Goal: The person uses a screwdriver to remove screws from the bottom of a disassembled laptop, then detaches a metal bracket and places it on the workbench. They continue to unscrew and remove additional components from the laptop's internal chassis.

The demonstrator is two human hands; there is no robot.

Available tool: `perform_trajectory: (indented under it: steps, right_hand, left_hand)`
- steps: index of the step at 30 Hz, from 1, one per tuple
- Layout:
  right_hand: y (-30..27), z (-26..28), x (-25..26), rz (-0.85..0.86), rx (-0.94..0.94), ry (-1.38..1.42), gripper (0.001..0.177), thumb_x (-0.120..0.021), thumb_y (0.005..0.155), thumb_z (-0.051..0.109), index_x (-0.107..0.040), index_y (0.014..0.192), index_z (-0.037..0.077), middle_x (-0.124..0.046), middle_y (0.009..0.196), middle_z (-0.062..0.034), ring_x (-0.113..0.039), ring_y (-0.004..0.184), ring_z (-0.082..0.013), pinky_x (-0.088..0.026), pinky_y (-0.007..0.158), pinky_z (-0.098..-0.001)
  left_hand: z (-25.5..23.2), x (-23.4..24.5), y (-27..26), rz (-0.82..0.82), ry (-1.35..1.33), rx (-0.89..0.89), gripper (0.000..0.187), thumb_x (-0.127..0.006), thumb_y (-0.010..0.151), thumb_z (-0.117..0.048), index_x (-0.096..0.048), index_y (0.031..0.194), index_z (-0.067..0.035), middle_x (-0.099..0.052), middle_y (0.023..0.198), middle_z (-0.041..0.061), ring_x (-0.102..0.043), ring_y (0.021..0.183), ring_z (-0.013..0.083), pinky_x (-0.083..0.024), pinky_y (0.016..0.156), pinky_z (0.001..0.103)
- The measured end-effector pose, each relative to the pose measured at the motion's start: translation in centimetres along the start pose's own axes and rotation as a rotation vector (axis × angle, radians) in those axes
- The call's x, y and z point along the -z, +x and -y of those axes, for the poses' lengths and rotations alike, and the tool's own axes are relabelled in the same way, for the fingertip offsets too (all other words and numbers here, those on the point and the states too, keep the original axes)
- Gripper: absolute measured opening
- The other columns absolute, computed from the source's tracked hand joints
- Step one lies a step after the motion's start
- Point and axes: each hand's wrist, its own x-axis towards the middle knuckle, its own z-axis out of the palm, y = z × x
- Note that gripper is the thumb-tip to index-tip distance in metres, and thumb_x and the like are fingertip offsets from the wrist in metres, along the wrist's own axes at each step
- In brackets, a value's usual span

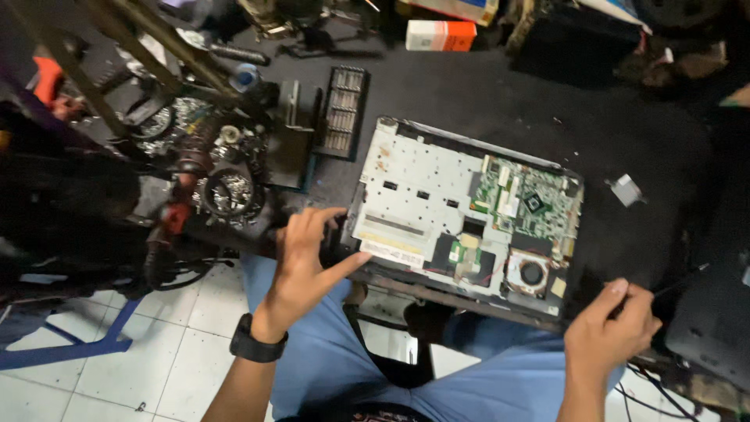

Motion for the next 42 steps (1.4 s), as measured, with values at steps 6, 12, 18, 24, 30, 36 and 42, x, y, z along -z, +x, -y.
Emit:
perform_trajectory:
  steps: [6, 12, 18, 24, 30, 36, 42]
  right_hand:
    - [0.3, 0.4, -0.5, -0.041, 0.035, -0.089, 0.02, -0.066, 0.122, 0.015, -0.071, 0.108, 0.001, -0.07, 0.087, -0.0165, -0.064, 0.08, -0.0422, -0.042, 0.081, -0.0491]
    - [0.7, 1.4, -0.2, -0.01, -0.008, -0.113, 0.015, -0.068, 0.116, 0.018, -0.073, 0.107, 0.008, -0.063, 0.073, -0.0091, -0.062, 0.075, -0.0362, -0.04, 0.078, -0.0473]
    - [1.1, 2.7, 0.3, -0.023, -0.027, -0.055, 0.012, -0.067, 0.115, 0.015, -0.076, 0.112, 0.007, -0.047, 0.063, -0.0014, -0.053, 0.065, -0.027, -0.039, 0.079, -0.0446]
    - [0.8, 2.5, 0.2, -0.045, -0.081, -0.021, 0.013, -0.068, 0.112, 0.018, -0.073, 0.111, 0.006, -0.054, 0.069, -0.0037, -0.057, 0.071, -0.0316, -0.042, 0.081, -0.0473]
    - [2.7, 6.1, 3.2, -0.032, 0.092, 0.196, 0.011, -0.065, 0.108, 0.007, -0.073, 0.114, 0.008, -0.065, 0.1, -0.0085, -0.059, 0.092, -0.0303, -0.041, 0.09, -0.0434]
    - [5.6, 9.9, 4.7, 0.402, 0.31, 0.2, 0.035, -0.063, 0.102, 0.024, -0.069, 0.137, 0.021, -0.068, 0.126, 0.0061, -0.053, 0.119, -0.0195, -0.037, 0.096, -0.0387]
    - [6.5, 10.3, 2.6, 0.338, 0.39, 0.171, 0.009, -0.072, 0.099, 0.021, -0.079, 0.103, 0.019, -0.071, 0.1, 0.0073, -0.057, 0.096, -0.0176, -0.032, 0.08, -0.0388]
  left_hand:
    - [-0.4, 0.0, -0.2, 0.007, -0.07, 0.027, 0.059, -0.074, 0.088, -0.044, -0.058, 0.135, -0.014, -0.056, 0.114, 0.004, -0.048, 0.103, 0.0228, -0.038, 0.096, 0.037]
    - [0.2, -0.5, -0.2, -0.006, 0.019, 0.028, 0.063, -0.076, 0.085, -0.046, -0.059, 0.138, -0.015, -0.06, 0.119, 0.001, -0.05, 0.104, 0.0219, -0.037, 0.093, 0.036]
    - [0.3, -0.7, 0.0, -0.005, 0.097, 0.052, 0.062, -0.076, 0.083, -0.049, -0.061, 0.135, -0.019, -0.061, 0.118, 0.002, -0.053, 0.109, 0.0223, -0.035, 0.093, 0.037]
    - [-0.8, -0.3, 0.1, 0.047, 0.012, 0.158, 0.063, -0.074, 0.083, -0.046, -0.06, 0.139, -0.02, -0.058, 0.125, 0.003, -0.05, 0.12, 0.0225, -0.034, 0.103, 0.038]
    - [1.1, -1.2, -0.1, -0.026, 0.017, 0.034, 0.063, -0.078, 0.081, -0.041, -0.06, 0.136, -0.016, -0.06, 0.119, 0.005, -0.052, 0.113, 0.0238, -0.037, 0.101, 0.036]
    - [-2.3, -2.5, -1.0, -0.315, -0.134, -0.214, 0.031, -0.08, 0.085, -0.021, -0.07, 0.11, -0.006, -0.059, 0.108, 0.01, -0.057, 0.11, 0.0264, -0.043, 0.101, 0.036]
    - [-6.0, -5.7, -1.0, 0.219, -0.122, -0.353, 0.042, -0.059, 0.102, -0.036, -0.062, 0.138, -0.015, -0.059, 0.13, 0.007, -0.051, 0.123, 0.0263, -0.037, 0.099, 0.042]
